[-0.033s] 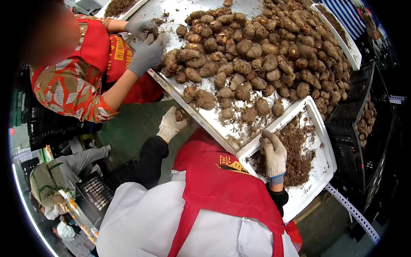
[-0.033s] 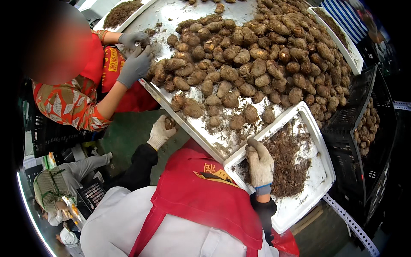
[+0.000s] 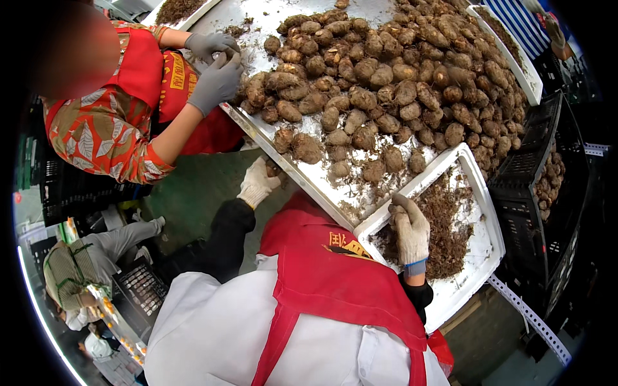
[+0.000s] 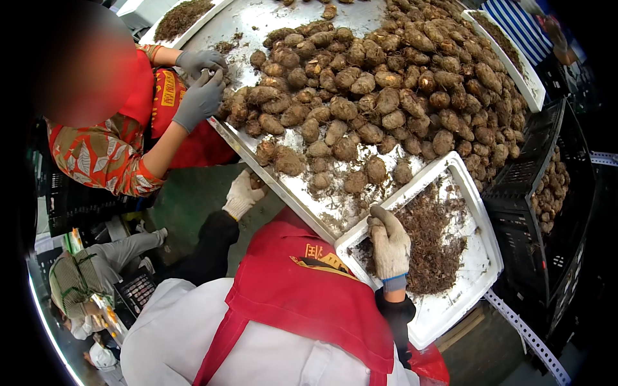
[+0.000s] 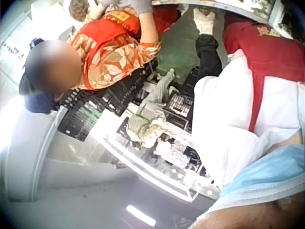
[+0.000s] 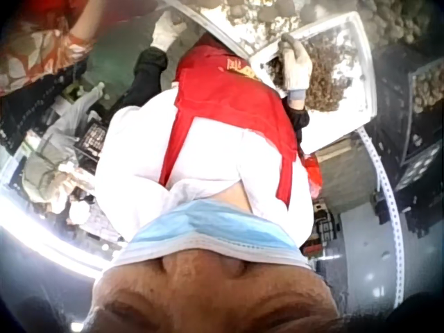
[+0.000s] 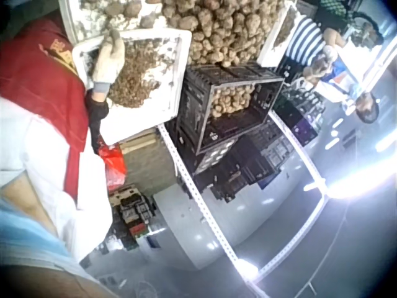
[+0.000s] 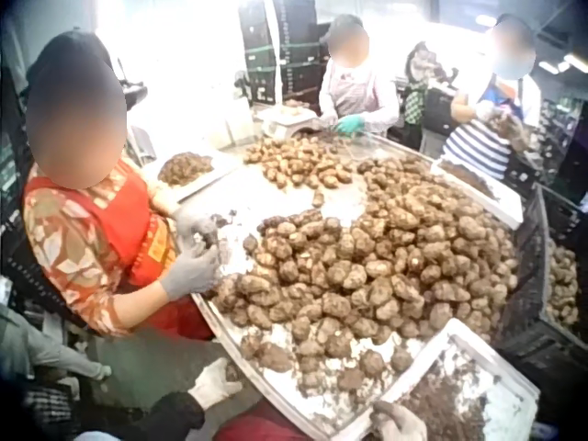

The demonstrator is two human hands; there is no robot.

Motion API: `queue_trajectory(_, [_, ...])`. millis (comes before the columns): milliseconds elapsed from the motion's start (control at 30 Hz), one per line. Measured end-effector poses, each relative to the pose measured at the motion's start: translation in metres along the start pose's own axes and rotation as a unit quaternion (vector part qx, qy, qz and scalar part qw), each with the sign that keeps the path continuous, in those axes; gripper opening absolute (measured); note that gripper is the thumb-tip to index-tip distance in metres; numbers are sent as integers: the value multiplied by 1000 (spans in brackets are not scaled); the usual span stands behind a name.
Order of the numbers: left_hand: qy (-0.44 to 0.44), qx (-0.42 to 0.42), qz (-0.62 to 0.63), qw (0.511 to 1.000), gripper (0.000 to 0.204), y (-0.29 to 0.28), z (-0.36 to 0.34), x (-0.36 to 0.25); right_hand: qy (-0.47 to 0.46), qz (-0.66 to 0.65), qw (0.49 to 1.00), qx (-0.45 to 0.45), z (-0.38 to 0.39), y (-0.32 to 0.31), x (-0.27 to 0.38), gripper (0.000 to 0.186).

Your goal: The person peels the outer skin off brown root vegetables using a small knife. They hold the vegetable in one hand and scrape the skin away with the other, placing the peeled items into a white tray. The process is repeated continuously for multiple vegetables.

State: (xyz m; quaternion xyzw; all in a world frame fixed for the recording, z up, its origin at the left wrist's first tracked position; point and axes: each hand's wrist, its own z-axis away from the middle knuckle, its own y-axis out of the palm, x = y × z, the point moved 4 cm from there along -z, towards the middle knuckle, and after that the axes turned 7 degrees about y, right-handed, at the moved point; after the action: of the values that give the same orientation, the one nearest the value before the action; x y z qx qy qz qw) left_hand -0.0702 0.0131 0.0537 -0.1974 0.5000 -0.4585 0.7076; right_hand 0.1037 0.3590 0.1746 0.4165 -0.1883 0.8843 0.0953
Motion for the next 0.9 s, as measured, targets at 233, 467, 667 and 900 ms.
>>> queue_trajectory(233, [59, 16, -45, 997, 52, 7, -11, -17, 2, -3, 1000, 2, 3, 4, -2, 33])
queue_trajectory(467, [78, -131, 150, 977, 62, -10, 29, -4, 27, -79, 996, 17, -1, 4, -4, 34])
queue_trajectory(667, [-85, 50, 584, 806, 32, 20, 24, 22, 2, -27, 1000, 16, -5, 3, 3, 34])
queue_trajectory(900, [-48, 32, 457, 887, 46, 33, -2, 28, 21, -35, 999, 14, 3, 3, -1, 33])
